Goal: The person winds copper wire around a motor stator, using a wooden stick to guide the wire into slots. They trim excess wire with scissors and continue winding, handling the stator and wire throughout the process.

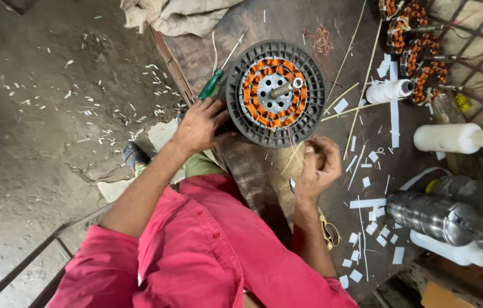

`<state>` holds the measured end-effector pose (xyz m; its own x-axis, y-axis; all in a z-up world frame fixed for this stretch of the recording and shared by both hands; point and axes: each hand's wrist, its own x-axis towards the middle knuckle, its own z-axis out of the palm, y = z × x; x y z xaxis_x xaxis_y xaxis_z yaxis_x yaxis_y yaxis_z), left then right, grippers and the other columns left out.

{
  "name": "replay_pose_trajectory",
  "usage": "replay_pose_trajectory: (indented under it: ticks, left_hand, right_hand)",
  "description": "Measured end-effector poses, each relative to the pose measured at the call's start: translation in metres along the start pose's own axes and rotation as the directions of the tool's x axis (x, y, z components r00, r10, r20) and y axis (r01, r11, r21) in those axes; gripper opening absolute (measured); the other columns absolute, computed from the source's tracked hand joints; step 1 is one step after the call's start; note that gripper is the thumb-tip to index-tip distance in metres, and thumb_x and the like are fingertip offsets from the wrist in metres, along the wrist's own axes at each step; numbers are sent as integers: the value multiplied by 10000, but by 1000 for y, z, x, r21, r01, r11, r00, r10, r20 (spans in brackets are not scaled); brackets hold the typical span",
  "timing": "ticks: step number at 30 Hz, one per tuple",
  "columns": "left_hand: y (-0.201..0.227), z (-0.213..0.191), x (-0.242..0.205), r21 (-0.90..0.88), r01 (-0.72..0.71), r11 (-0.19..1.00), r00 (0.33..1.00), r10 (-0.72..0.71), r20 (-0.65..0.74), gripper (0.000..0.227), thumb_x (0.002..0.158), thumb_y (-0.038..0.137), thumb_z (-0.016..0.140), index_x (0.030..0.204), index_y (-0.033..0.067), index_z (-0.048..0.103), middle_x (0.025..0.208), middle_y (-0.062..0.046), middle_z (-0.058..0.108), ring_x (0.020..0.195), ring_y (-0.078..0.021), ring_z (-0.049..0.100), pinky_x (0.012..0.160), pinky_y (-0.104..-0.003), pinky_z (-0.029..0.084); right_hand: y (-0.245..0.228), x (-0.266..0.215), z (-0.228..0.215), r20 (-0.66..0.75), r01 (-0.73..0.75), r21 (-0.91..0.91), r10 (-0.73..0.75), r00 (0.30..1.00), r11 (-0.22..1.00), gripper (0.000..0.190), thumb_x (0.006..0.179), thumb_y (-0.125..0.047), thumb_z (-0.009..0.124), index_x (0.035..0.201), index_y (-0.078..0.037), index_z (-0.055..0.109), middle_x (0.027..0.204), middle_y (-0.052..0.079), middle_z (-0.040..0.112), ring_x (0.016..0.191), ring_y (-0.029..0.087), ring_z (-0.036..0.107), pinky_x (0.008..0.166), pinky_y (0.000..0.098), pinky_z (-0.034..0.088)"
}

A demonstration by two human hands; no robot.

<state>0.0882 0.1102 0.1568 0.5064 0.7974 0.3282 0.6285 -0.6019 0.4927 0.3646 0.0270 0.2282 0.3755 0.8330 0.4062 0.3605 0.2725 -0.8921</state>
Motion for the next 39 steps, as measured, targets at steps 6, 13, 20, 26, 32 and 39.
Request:
replay_pose_trajectory:
  ticks: [6, 13, 20, 26, 32, 39]
  left_hand:
    - [-7, 13, -4, 210, -283, 936, 957, 291, -9, 359, 809, 365, 725, 1092, 147, 699, 1202, -64, 659, 1145, -265, 576, 967, -411, 457]
    - [51, -21, -33, 88, -199, 976, 980, 198, 19, 369, 911, 211, 684, 1210, -5, 679, 890, -74, 631, 975, -257, 575, 971, -429, 446]
    - [105, -104, -61, -89, -76, 993, 997, 77, 9, 142, 742, 122, 773, 832, 95, 667, 856, -53, 628, 922, -258, 594, 841, -426, 442]
    - [102, -146, -145, -101, 245, 964, 948, -260, -182, 197, 840, 137, 804, 747, 55, 651, 788, -59, 660, 791, -222, 598, 788, -380, 440]
    - [72, -159, -221, -779, 163, 605, 652, -658, -375, 441, 1186, 398, 545, 929, 83, 716, 929, -106, 733, 884, -184, 723, 871, -356, 558]
    - [-4, -187, -15, -846, -158, 510, 757, -488, -435, 362, 1099, 322, 572, 1320, 37, 597, 1383, -135, 580, 1323, -249, 538, 1237, -458, 374]
  right_hand:
    - [-10, -30, 9, 123, -128, 18, 125, 985, 992, 187, 930, 27, 641, 1115, 31, 667, 1050, 86, 685, 968, 155, 649, 889, 278, 531]
    - [-40, -42, 30, 544, 128, -329, 77, 836, 936, 337, 872, -71, 707, 1207, -40, 677, 1106, 155, 692, 1000, 278, 670, 896, 389, 538]
    - [-48, -56, 44, 731, 390, -320, -37, 681, 863, 475, 736, -177, 753, 1186, -56, 660, 1080, 160, 645, 1036, 378, 577, 929, 481, 448]
    - [-46, -50, 25, 817, 422, -293, -4, 576, 858, 174, 963, -256, 707, 1065, -116, 694, 968, 78, 685, 997, 278, 621, 922, 453, 451]
    - [-49, -38, 19, 899, 395, -101, -87, 430, 913, 289, 917, -284, 707, 1125, -85, 681, 1027, 105, 702, 1019, 304, 631, 944, 458, 477]
    - [-72, -32, 34, 928, 421, -53, -111, 355, 906, 331, 861, -219, 748, 1150, -77, 672, 1038, 131, 684, 1021, 333, 641, 908, 464, 493]
